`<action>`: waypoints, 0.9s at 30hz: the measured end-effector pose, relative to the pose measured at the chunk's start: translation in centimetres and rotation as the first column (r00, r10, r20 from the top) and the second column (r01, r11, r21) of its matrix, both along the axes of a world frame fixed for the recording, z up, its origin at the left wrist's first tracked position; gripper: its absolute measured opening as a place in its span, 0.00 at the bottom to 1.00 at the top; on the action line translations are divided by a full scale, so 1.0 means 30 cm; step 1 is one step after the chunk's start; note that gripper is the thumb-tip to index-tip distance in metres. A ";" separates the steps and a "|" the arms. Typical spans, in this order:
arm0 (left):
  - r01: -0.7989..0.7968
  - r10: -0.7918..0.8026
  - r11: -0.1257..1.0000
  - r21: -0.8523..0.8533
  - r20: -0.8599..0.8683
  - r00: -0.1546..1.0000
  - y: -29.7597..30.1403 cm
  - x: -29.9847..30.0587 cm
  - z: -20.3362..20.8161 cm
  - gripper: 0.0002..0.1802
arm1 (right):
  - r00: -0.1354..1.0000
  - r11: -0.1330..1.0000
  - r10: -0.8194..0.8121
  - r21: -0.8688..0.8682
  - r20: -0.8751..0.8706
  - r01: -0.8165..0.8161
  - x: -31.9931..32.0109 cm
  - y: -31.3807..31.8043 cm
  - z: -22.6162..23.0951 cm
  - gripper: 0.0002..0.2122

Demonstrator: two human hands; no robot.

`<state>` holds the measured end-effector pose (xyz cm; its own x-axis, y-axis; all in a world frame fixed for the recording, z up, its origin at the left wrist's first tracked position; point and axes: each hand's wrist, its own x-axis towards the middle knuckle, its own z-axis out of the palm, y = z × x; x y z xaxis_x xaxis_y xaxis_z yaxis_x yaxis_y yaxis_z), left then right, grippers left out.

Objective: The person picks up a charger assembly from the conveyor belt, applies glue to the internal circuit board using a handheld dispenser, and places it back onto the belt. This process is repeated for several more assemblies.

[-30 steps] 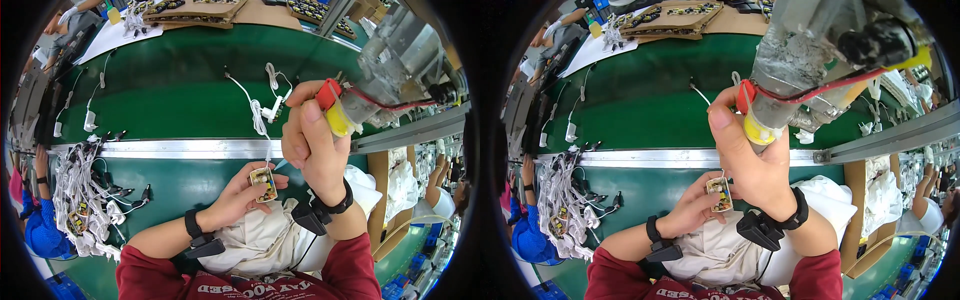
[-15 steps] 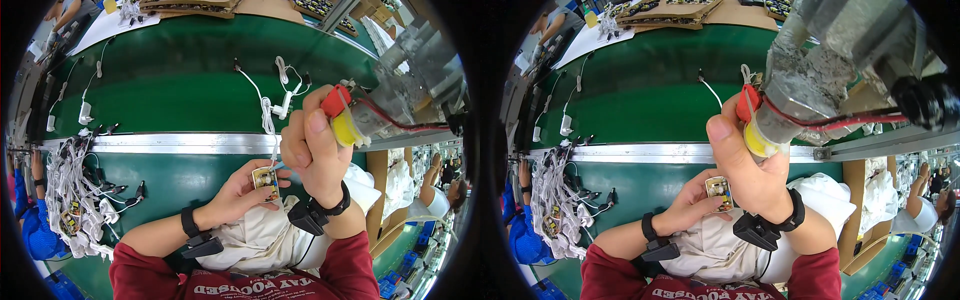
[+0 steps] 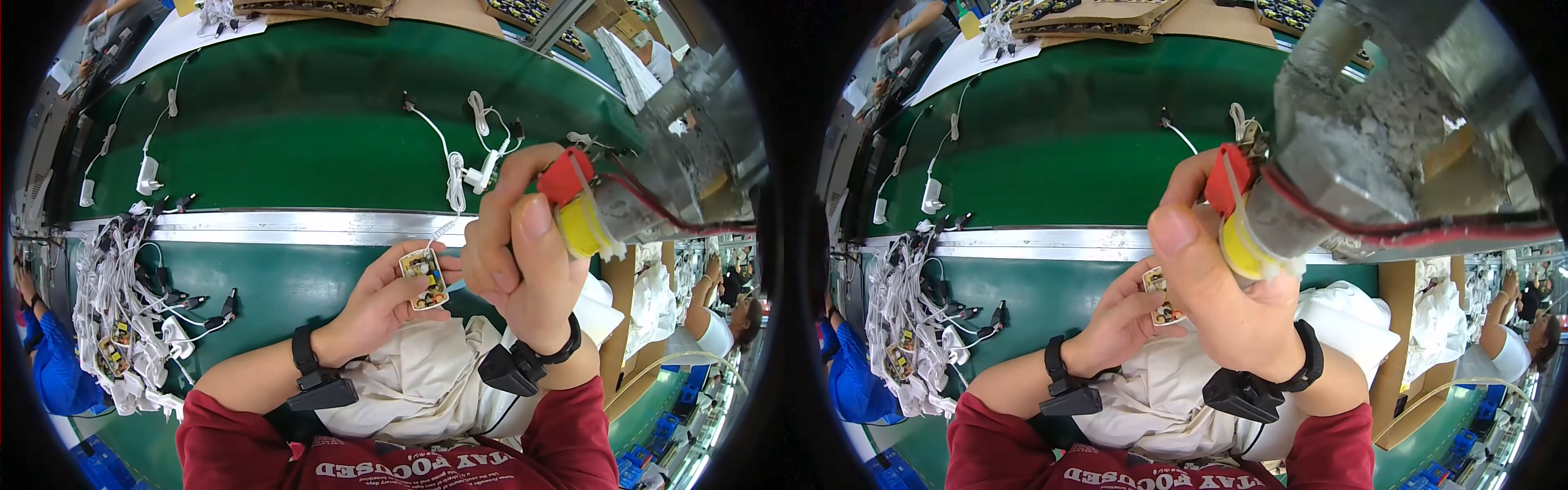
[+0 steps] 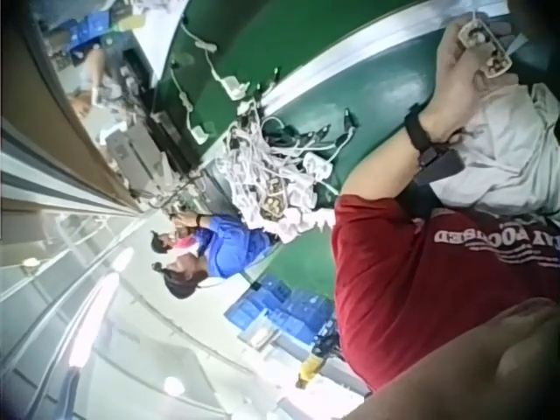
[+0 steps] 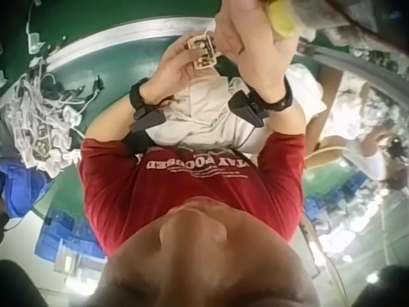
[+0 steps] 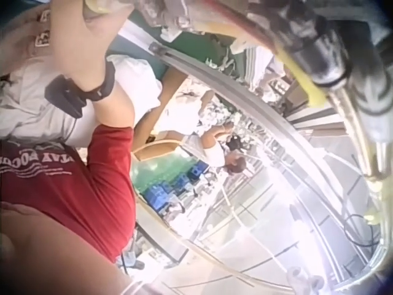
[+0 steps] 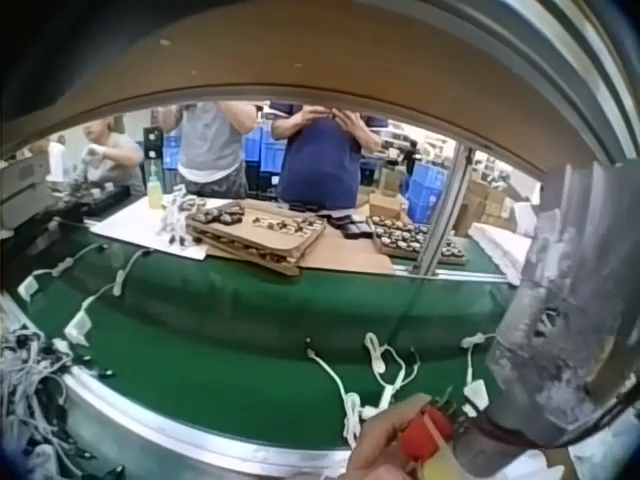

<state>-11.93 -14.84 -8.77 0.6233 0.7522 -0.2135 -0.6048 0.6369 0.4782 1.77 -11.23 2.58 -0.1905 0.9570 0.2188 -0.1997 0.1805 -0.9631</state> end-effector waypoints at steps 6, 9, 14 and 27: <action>-0.045 0.044 0.999 0.016 0.041 0.998 -0.003 -0.019 -0.010 0.20 | 0.999 0.999 0.048 0.014 0.022 -0.048 -0.017 -0.010 -0.022 0.14; -0.045 0.044 0.999 0.014 0.042 0.998 -0.003 -0.020 -0.009 0.20 | 0.999 1.000 0.005 0.003 0.036 -0.005 -0.016 -0.011 -0.028 0.15; -0.041 0.040 0.999 0.016 0.044 0.998 -0.004 -0.021 -0.013 0.20 | 0.998 0.999 0.040 0.033 0.038 -0.041 -0.017 -0.012 -0.032 0.15; 0.035 -0.035 0.999 0.007 0.205 0.978 -0.023 -0.051 -0.016 0.23 | 0.995 0.995 0.097 0.027 0.033 -0.098 -0.056 -0.049 -0.058 0.15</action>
<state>-13.46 -15.54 -9.24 0.6795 0.7298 -0.0755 -0.6678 0.6579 0.3482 0.09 -12.70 0.85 -0.2896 0.9271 0.2380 -0.1868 0.1892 -0.9640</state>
